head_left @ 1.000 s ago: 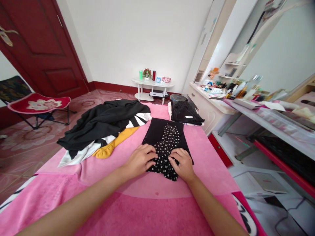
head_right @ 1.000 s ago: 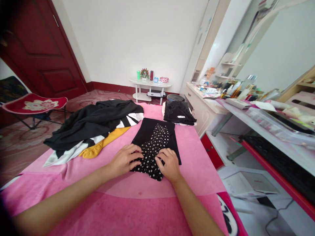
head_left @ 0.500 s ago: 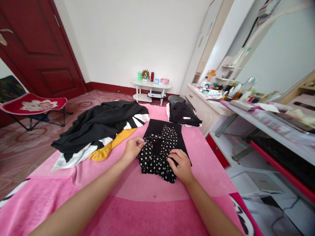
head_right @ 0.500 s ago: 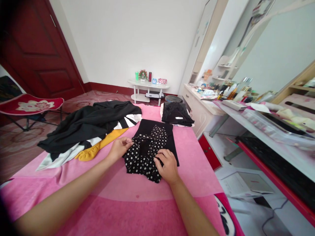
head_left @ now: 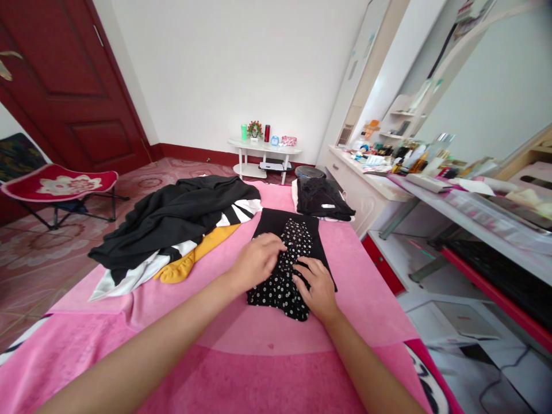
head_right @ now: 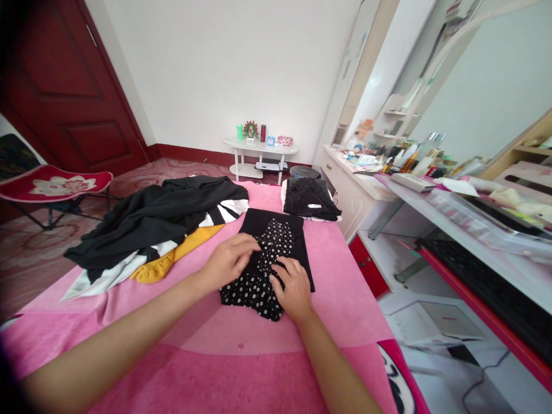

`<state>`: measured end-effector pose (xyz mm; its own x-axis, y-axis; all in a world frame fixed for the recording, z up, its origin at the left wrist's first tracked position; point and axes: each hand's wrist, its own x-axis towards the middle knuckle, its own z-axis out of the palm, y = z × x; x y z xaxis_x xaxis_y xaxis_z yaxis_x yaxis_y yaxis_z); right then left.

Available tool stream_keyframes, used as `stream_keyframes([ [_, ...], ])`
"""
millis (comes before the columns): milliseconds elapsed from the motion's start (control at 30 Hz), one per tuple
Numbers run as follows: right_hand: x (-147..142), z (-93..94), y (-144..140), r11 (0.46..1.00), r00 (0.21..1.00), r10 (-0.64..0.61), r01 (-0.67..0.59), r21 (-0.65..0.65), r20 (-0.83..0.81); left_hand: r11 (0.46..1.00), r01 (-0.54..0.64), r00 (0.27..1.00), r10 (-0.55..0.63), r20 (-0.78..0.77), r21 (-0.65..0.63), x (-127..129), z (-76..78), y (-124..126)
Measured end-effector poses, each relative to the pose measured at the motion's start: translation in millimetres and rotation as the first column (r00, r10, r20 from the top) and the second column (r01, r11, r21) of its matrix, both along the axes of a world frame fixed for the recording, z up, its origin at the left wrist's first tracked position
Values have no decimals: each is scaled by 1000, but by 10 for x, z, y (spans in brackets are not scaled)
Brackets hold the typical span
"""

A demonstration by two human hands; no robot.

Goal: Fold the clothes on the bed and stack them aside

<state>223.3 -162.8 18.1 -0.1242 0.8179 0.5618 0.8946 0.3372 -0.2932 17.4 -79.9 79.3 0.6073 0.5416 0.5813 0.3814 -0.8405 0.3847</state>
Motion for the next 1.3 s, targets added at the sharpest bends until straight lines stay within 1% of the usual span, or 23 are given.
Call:
stream_keyframes([
  [33, 3, -6, 1, 1000, 1000, 0, 0, -4, 1, 993, 117, 987, -115, -116, 9, 113, -2, -65],
  [67, 6, -11, 2, 1000, 1000, 0, 0, -7, 2, 980, 197, 957, -189, -218, 13, 214, -29, -106],
  [100, 9, -15, 3, 1000, 1000, 2, -2, -11, 3, 971, 239, 928, -223, -298, 20, 299, -72, -117],
  [133, 12, -17, 3, 1000, 1000, 4, -4, -11, 1, 965, 259, 905, -231, -357, 32, 364, -122, -94],
  [200, 18, -14, 3, 1000, 1000, 9, -9, -6, -9, 965, 259, 870, -212, -445, 47, 432, -209, 53],
  [233, 19, -10, 2, 1000, 1000, 11, -11, -3, -14, 972, 231, 862, -181, -474, 48, 434, -237, 169],
  [267, 20, -5, 1, 1000, 1000, 13, -13, 0, -20, 984, 175, 862, -132, -489, 42, 415, -256, 302],
  [333, 20, 1, -1, 1000, 999, 15, -15, -3, -30, 1000, -7, 874, 2, -486, -8, 323, -285, 583],
  [367, 20, 0, -3, 1000, 999, 16, -16, -8, -37, 993, -105, 877, 63, -476, -62, 253, -309, 712],
  [400, 20, -6, -4, 1000, 999, 14, -15, -11, -48, 974, -183, 879, 100, -466, -134, 172, -346, 820],
  [433, 21, -16, -5, 1000, 998, 10, -10, -11, -64, 949, -230, 885, 113, -452, -214, 84, -400, 902],
  [467, 24, -30, -4, 1000, 996, 2, -2, -8, -84, 925, -252, 896, 112, -430, -284, -4, -469, 953],
  [533, 35, -61, 6, 1000, 990, -26, 25, -6, -141, 891, -270, 917, 122, -380, -365, -158, -639, 969],
  [633, 59, -72, 74, 993, 960, -111, 101, -53, -257, 865, -352, 908, 222, -357, -357, -276, -871, 848],
  [700, 62, -32, 179, 977, 927, -203, 169, -130, -317, 852, -396, 894, 271, -357, -344, -284, -948, 753],
  [800, 5, 79, 417, 943, 892, -312, 248, -221, -328, 848, -405, 894, 288, -343, -342, -257, -954, 680],
  [900, -88, 162, 668, 939, 877, -332, 274, -205, -348, 847, -408, 894, 294, -339, -341, -253, -923, 679],
  [967, -90, 174, 788, 934, 829, -352, 286, -212, -435, 850, -404, 895, 292, -337, -338, -268, -921, 688],
  [1033, 4, 156, 843, 920, 754, -393, 312, -238, -527, 856, -397, 899, 290, -328, -332, -285, -930, 689],
  [1100, 176, 119, 824, 898, 696, -438, 358, -254, -569, 863, -388, 904, 288, -316, -324, -296, -938, 681],
  [1167, 359, 69, 733, 879, 677, -474, 395, -266, -563, 862, -386, 908, 293, -300, -327, -299, -937, 670],
  [1233, 481, 19, 591, 868, 680, -496, 409, -283, -540, 855, -384, 915, 300, -270, -348, -304, -926, 662],
  [1300, 517, -13, 432, 862, 699, -507, 413, -294, -504, 848, -366, 929, 308, -205, -384, -318, -909, 653],
])
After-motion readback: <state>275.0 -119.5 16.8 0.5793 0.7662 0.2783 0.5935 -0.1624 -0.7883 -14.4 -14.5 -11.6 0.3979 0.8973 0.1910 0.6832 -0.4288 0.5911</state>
